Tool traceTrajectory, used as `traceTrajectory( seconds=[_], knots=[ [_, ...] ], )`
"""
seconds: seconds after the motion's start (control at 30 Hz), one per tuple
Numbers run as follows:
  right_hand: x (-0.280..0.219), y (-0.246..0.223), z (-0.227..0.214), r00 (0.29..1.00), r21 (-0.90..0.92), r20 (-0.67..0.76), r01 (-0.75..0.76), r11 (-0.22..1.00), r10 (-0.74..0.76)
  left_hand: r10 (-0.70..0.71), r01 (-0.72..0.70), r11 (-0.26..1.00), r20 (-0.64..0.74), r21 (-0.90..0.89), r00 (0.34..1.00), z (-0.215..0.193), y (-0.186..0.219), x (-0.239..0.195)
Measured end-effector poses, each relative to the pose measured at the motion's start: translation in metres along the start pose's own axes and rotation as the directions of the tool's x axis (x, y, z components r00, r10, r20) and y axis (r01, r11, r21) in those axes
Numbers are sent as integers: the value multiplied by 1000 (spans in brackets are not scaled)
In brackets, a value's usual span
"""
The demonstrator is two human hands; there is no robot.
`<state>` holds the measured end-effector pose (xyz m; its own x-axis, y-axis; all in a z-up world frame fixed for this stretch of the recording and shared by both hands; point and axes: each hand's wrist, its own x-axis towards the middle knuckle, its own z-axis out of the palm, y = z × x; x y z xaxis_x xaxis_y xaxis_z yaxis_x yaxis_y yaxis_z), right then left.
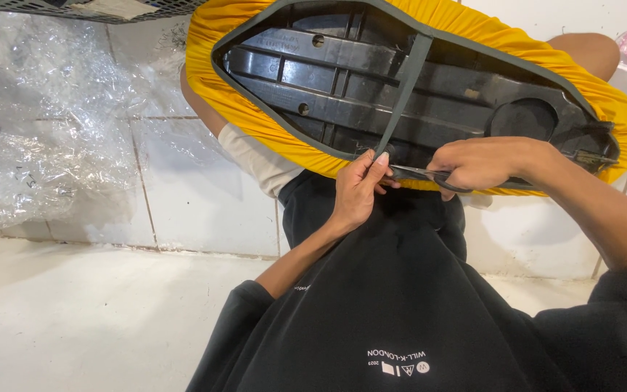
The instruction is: The person sits on the floor and uses scissors to trim excess yellow fabric from the edge of a black plastic object. They hold the fabric taut with one hand while cutting along the perimeter with the other.
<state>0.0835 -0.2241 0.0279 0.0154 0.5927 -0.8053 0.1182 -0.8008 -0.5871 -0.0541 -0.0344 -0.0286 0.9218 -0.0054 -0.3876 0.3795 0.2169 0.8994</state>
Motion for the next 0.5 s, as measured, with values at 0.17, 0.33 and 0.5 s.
traceTrajectory(
  seconds=[0.17, 0.33, 0.5],
  knots=[
    [-8, 9, -3, 998, -44, -60, -38, 998, 36, 14, -14, 1000, -14, -4, 1000, 1, -3, 0],
    [-41, -3, -20, 968, 46, -241, -68, 997, 77, 19, -20, 999, -32, -30, 999, 3, -5, 0],
    [-13, -20, 20, 635, 199, -729, 553, 809, -255, 13, -13, 1000, -25, -22, 1000, 3, 6, -1]
  ],
)
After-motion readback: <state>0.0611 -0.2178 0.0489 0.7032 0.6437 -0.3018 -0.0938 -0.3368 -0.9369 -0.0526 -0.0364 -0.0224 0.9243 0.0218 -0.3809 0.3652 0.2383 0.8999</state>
